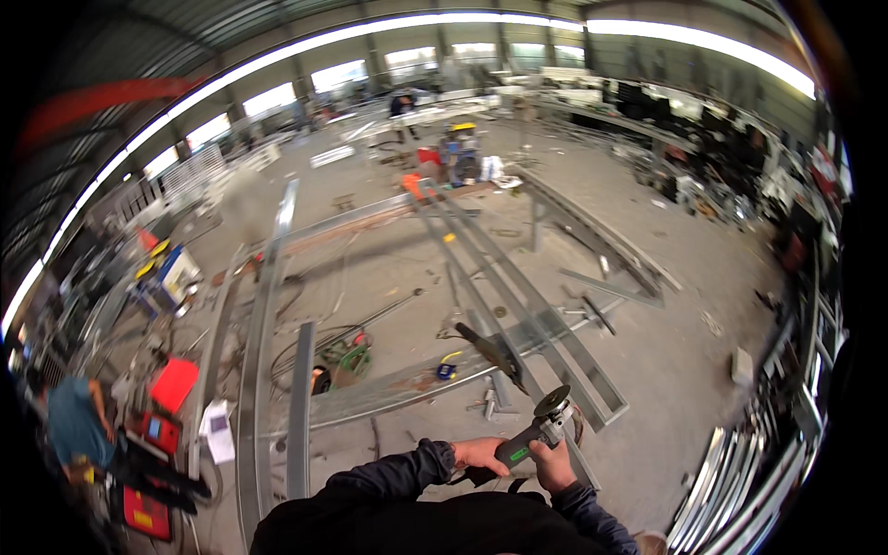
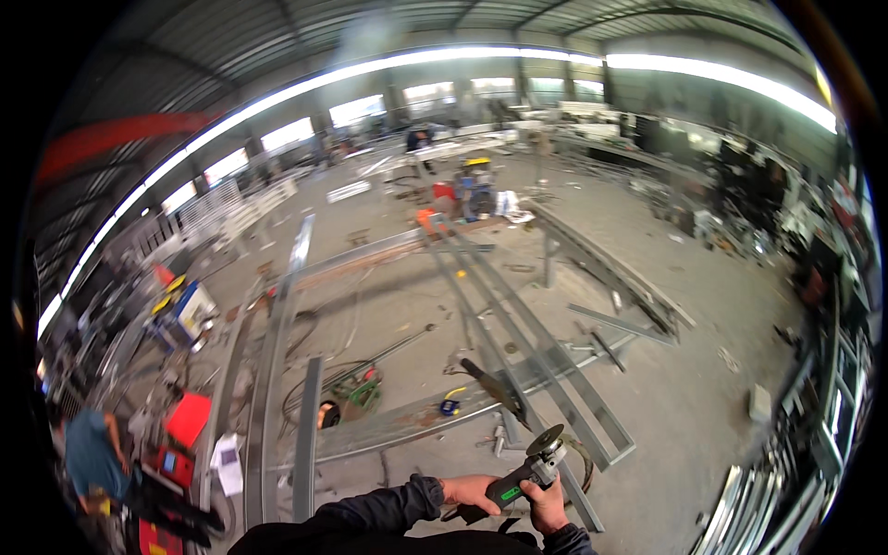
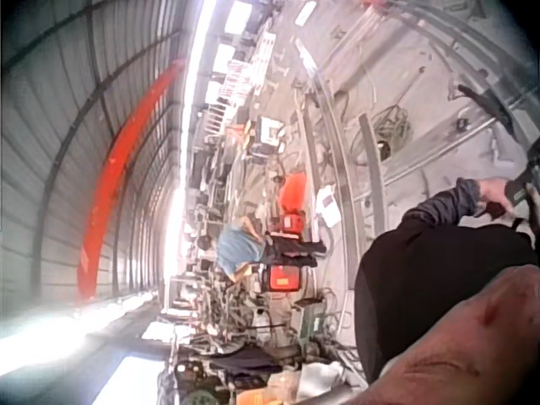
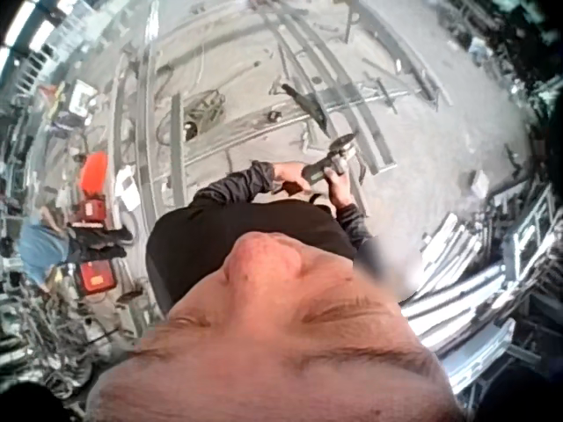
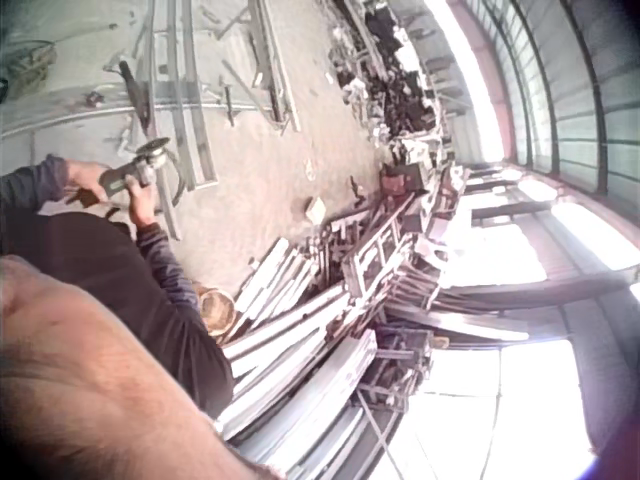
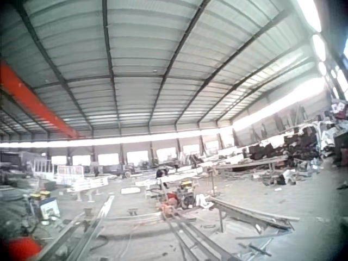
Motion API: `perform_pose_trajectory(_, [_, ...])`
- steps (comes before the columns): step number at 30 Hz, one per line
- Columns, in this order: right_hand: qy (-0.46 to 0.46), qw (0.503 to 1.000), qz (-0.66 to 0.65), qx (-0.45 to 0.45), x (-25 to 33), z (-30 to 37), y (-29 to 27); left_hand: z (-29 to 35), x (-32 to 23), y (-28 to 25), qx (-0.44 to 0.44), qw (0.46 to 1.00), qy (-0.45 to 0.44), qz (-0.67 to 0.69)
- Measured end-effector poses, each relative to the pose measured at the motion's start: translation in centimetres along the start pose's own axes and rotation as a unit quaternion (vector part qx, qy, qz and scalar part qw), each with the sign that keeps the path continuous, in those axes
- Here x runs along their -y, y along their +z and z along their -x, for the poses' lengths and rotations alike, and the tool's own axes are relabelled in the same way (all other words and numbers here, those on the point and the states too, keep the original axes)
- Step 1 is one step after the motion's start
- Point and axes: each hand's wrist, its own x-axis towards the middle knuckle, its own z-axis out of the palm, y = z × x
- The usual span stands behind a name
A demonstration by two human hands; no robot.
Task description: The person uses an angle grinder to smooth the edges of a metal frame, then uses a welding torch to tack weld the joints of the frame. The person also measures the frame with a tape measure and adjusts the position of the metal pieces.
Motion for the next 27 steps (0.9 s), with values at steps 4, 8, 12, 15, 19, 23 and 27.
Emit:
perform_pose_trajectory(4, [0.093, 0.995, 0.002, 0.027, -1.6, -0.7, -2.0, 1.3, 2.0, 2.9, -0.130, 0.990, -0.016, 0.044])
perform_pose_trajectory(8, [0.175, 0.981, 0.086, 0.010, -3.1, 0.0, -6.6, 1.7, 3.3, 6.7, -0.300, 0.953, -0.037, -0.008])
perform_pose_trajectory(12, [0.209, 0.966, 0.151, -0.011, -1.9, 2.7, -10.7, 3.7, 5.3, 9.8, -0.431, 0.894, -0.099, 0.074])
perform_pose_trajectory(15, [0.202, 0.963, 0.169, -0.062, -2.6, 4.9, -17.7, 4.4, 6.5, 10.8, -0.504, 0.852, -0.117, 0.080])
perform_pose_trajectory(19, [0.256, 0.942, 0.204, -0.071, -2.3, 8.0, -24.4, 5.0, 12.4, 11.2, -0.614, 0.771, -0.125, 0.116])
perform_pose_trajectory(23, [0.278, 0.930, 0.214, -0.108, -1.8, 11.7, -25.0, 7.1, 9.6, 10.0, -0.676, 0.702, -0.117, 0.194])
perform_pose_trajectory(27, [0.301, 0.914, 0.250, -0.111, -1.9, 10.2, -23.1, 6.0, 15.2, 6.5, -0.682, 0.642, -0.126, 0.328])
